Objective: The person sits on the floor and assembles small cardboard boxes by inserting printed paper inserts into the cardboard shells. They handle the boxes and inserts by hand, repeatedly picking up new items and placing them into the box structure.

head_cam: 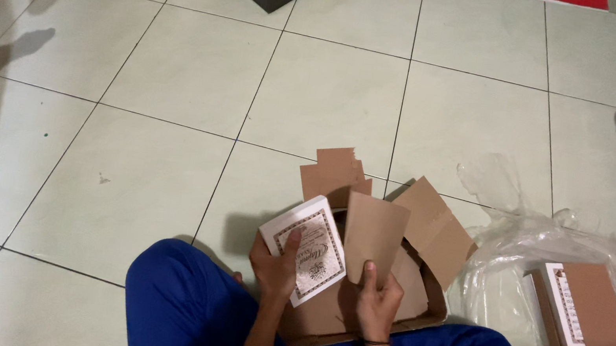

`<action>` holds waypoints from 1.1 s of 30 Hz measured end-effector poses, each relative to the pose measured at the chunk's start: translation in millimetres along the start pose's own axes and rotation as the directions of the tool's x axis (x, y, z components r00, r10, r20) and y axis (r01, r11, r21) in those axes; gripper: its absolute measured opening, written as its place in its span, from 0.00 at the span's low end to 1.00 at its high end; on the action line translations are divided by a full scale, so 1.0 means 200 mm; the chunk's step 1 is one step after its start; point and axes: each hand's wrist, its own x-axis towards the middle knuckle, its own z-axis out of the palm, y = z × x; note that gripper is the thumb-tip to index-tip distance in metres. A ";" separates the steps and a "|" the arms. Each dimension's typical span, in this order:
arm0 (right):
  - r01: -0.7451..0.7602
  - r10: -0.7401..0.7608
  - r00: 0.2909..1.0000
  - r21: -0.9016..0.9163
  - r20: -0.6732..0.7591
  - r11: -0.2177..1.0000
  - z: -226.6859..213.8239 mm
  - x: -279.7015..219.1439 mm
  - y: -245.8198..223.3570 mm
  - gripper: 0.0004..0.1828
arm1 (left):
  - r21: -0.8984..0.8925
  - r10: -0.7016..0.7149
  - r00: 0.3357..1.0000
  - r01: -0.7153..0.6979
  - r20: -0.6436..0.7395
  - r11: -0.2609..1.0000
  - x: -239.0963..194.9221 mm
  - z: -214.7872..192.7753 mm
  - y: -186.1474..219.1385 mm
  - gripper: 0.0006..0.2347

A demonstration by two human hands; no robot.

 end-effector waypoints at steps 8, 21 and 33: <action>-0.086 0.092 0.989 0.053 -0.116 0.995 0.00 0.02 0.06 0.22 | -0.040 0.025 1.000 -0.025 0.002 0.999 0.01 0.00 -0.03 0.14; 0.122 -0.080 0.989 0.379 -0.123 0.917 0.06 -0.03 0.18 0.17 | -0.197 0.006 0.993 -0.030 -0.120 0.980 -0.02 0.03 0.02 0.19; -0.133 0.172 0.961 0.185 -0.217 0.974 0.13 -0.06 -0.02 0.21 | -0.039 0.097 0.984 -0.104 -0.147 0.994 -0.03 0.01 -0.01 0.16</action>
